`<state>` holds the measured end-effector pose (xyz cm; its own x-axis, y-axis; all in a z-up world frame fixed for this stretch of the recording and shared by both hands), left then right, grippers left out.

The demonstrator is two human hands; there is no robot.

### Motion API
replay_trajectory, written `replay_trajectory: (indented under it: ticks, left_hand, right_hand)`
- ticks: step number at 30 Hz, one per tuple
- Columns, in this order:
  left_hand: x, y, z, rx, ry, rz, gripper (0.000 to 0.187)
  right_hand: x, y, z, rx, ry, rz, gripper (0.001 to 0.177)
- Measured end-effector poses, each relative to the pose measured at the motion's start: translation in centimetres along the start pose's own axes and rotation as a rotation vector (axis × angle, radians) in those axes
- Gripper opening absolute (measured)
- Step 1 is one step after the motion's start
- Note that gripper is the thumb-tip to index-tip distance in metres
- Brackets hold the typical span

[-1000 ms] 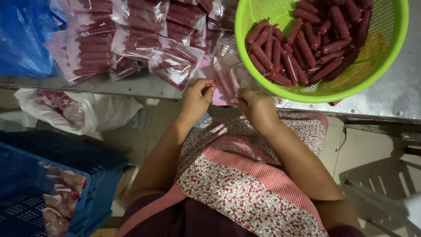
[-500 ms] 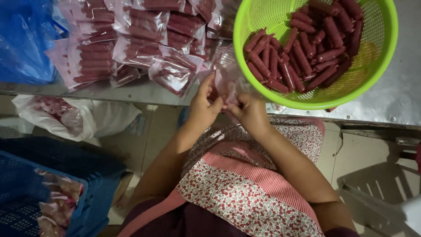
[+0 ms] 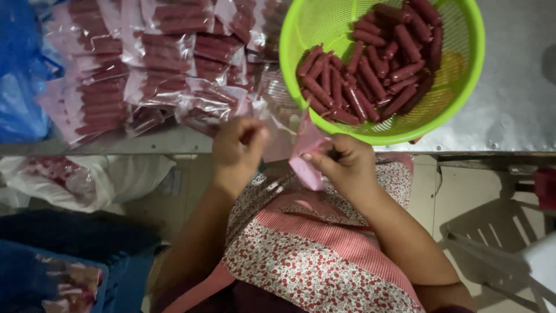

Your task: The person places small red sausage-like food items into clear plastic bags by hand and stacks the filled bags on a metal table.

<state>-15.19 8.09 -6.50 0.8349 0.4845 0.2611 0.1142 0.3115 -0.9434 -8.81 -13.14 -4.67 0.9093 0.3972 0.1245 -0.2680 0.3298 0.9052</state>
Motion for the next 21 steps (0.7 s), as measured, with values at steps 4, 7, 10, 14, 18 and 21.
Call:
replay_trajectory:
  ticks: [4, 7, 10, 14, 18, 21]
  left_hand:
    - [-1.2, -3.4, -2.1, 0.084, 0.213, -0.213, 0.037]
    - [-1.2, -4.1, -2.7, 0.018, 0.27, -0.175, 0.022]
    - [-1.1, -3.4, -2.7, 0.009, 0.322, -0.182, 0.021]
    - [-1.5, -1.3, -2.5, -0.012, 0.277, -0.256, 0.01]
    - [-0.5, -6.1, -4.1, -0.046, 0.241, -0.413, 0.014]
    - [-1.0, -7.7, -7.8, -0.263, 0.275, -0.273, 0.031]
  right_hand:
    - [0.1, -0.7, -1.6, -0.129, -0.072, 0.086, 0.017]
    - [-0.4, -0.5, -1.8, -0.283, -0.092, 0.242, 0.014]
    - [-0.6, -0.6, -1.0, -0.312, -0.067, 0.365, 0.019]
    - [-0.8, -0.3, 1.3, -0.177, -0.052, 0.27, 0.012]
    - [-0.1, -0.3, 4.1, -0.308, -0.263, 0.346, 0.004]
    - [-0.7, 0.8, 3.8, -0.431, -0.33, 0.389, 0.024]
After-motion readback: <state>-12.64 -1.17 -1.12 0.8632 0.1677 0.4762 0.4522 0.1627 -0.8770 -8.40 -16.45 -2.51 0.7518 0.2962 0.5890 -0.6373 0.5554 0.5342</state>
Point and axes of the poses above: each hand's wrist, its own x-axis towards the middle knuckle, its own z-axis out of the back of the hand, y = z × x, the point moved 1 cm from there along x, towards the middle knuckle, and after that the axes turned 13 degrees about -x, right-handed, at the moved point
